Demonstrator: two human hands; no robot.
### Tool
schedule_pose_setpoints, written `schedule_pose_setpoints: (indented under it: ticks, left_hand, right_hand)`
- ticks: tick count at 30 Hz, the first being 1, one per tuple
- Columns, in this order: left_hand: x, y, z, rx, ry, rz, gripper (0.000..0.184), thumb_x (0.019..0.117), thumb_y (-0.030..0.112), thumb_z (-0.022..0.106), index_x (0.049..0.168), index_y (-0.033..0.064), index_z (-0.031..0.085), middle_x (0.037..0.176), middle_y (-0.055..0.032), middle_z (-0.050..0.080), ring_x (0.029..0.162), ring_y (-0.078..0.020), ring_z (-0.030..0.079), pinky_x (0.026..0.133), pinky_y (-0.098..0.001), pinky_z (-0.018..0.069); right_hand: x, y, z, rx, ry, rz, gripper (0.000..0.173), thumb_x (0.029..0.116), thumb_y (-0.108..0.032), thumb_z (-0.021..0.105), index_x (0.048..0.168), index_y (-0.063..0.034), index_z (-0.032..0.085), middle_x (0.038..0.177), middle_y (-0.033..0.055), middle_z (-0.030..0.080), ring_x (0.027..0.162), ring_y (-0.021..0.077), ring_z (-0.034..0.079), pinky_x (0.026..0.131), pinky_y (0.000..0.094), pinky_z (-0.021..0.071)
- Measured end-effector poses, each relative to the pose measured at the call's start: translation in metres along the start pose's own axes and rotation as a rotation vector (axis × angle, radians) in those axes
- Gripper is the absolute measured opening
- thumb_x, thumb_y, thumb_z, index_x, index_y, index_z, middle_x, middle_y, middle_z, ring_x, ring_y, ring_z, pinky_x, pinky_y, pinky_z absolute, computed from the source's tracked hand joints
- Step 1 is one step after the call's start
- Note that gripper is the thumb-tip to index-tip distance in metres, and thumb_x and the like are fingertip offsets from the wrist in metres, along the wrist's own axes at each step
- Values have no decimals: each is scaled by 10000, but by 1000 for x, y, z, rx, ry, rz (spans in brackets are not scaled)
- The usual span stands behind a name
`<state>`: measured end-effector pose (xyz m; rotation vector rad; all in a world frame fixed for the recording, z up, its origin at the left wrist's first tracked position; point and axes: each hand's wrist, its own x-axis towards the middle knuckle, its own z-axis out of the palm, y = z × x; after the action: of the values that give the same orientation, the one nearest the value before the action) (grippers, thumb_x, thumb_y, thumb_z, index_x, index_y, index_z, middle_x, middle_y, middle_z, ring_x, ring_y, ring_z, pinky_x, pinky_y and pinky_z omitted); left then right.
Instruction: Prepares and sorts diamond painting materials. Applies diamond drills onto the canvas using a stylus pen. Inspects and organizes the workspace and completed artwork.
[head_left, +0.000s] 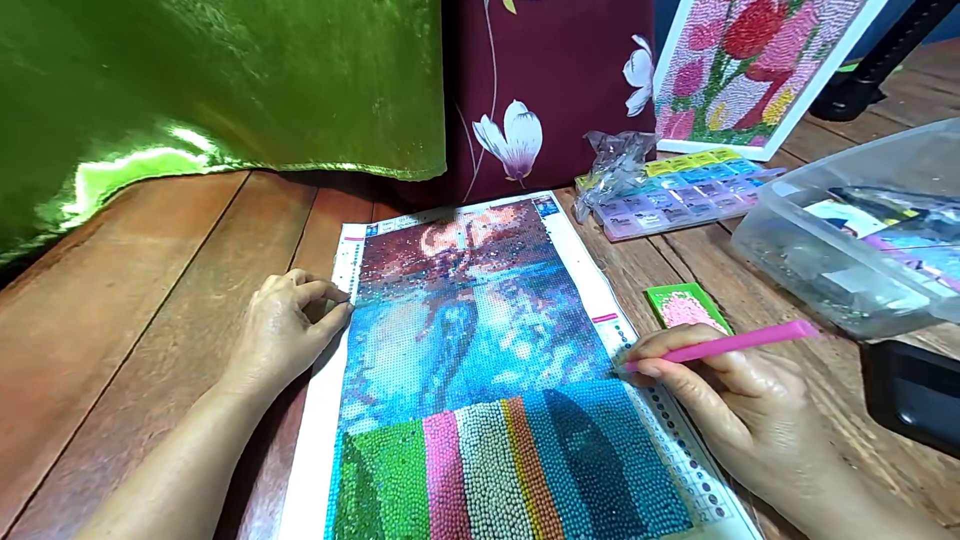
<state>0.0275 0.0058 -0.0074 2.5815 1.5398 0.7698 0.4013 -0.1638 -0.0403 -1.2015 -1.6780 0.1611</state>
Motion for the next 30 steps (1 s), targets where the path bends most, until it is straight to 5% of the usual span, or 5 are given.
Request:
schedule_pose_setpoints:
  ticks: [30]
  left_hand:
    - [0,0,-1,-14,9,-10,80,860,41,743,897,-29,733,993,-229,668,966,-421,593,833,-606,427]
  right_hand:
    - [2,1,-2,-7,-5,11,204,1049,-304,536,976,-144,639,829,-97,670,722,-46,641,651,112,551]
